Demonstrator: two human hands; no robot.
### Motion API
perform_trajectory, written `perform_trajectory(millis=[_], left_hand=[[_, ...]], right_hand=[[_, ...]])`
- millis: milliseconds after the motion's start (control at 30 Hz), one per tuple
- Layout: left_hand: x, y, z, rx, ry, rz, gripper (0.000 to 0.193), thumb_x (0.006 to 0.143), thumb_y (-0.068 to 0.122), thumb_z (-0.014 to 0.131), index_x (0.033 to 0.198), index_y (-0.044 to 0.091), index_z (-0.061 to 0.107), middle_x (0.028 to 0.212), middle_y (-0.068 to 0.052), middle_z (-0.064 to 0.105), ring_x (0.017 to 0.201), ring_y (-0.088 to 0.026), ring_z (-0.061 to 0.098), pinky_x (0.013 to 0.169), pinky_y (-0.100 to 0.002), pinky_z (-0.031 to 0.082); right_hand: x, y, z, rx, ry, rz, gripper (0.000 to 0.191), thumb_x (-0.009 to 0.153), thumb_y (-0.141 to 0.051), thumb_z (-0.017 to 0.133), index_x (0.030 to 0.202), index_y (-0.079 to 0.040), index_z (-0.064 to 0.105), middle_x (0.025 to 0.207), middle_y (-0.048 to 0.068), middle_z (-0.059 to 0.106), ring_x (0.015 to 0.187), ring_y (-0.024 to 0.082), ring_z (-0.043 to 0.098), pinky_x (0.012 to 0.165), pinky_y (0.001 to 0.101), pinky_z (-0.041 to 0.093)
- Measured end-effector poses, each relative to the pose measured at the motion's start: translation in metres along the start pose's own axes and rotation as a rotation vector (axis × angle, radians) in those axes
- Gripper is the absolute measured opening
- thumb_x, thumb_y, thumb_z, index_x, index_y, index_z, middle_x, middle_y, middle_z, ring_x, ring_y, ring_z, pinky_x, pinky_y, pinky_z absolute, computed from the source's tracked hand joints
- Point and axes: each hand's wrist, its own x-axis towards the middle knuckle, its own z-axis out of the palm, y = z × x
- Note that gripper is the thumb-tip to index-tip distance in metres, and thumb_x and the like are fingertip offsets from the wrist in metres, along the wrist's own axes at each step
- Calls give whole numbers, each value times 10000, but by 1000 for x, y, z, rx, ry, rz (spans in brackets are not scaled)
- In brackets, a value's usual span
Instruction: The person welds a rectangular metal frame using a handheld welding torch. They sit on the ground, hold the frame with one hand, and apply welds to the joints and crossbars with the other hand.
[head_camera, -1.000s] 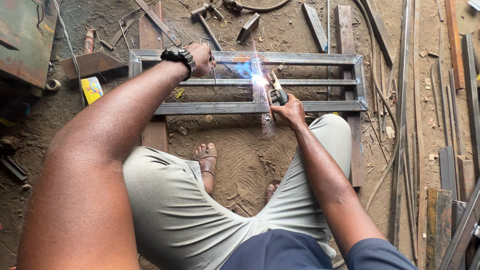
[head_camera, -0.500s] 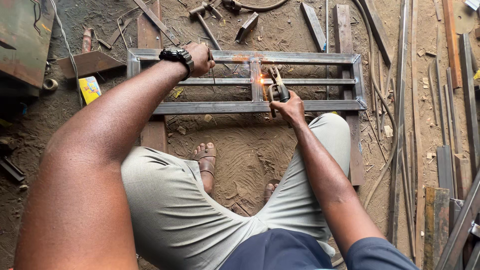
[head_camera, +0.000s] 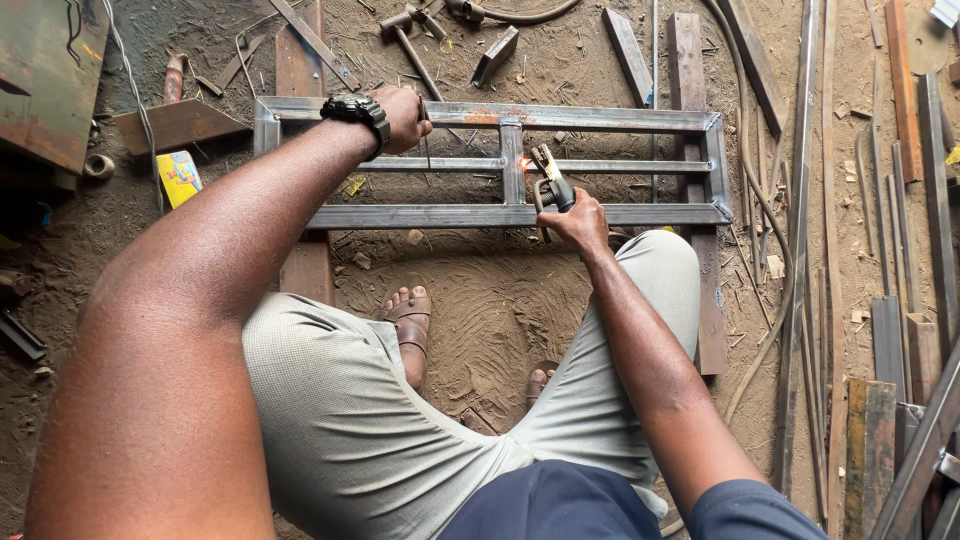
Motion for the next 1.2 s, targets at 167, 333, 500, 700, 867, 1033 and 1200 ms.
perform_trajectory(millis=[167,333,500,700,867,1033,1200], left_hand=[[1,0,1,9,19,15,320,1026,424,600,1263,253,729,1173,-89,737,1082,-283,687,978,-482,533],[1,1,0,36,52,2,341,1021,445,626,1244,211,737,1180,-126,722,1090,-313,671,960,-479,536],[-2,2,-1,-10,-38,-22,344,1047,427,567,1292,225,701,1145,-89,734,1032,-250,698,921,-460,565],[-2,2,-1,-7,-42,-16,352,1048,429,562,1308,233,698,1138,-75,728,1029,-236,691,930,-452,560],[-2,3,-1,12,-37,-34,359,1049,443,563,1313,235,692,1150,-90,717,1046,-253,687,932,-460,556],[-2,1,-1,-27,-13,-18,322,1038,427,577,1267,254,724,1186,-73,723,1081,-265,683,969,-467,537],[0,1,1,-3,2,-9,320,1032,429,601,1253,236,729,1188,-86,726,1092,-272,679,975,-469,534]], right_hand=[[0,1,0,-4,-5,-4,690,669,-376,837,1235,-35,638,970,107,731,826,183,717,776,379,634],[0,0,1,-28,-5,8,677,684,-376,852,1239,-50,641,998,107,727,864,191,709,805,396,624],[-2,-1,1,-13,-7,27,706,685,-351,852,1277,-53,609,1031,111,712,880,195,705,804,410,626],[-2,-2,1,-23,-15,34,686,685,-343,845,1266,-57,616,1032,114,723,882,194,712,814,404,625],[-1,-1,1,-26,-15,29,678,685,-337,843,1256,-53,614,1039,115,707,883,200,702,793,409,626],[-1,-1,1,-58,-17,20,643,701,-367,848,1218,-51,632,1039,118,713,894,202,700,810,417,623],[0,-1,2,-84,-38,50,645,711,-384,841,1216,-47,624,1039,125,704,890,214,694,800,436,629]])
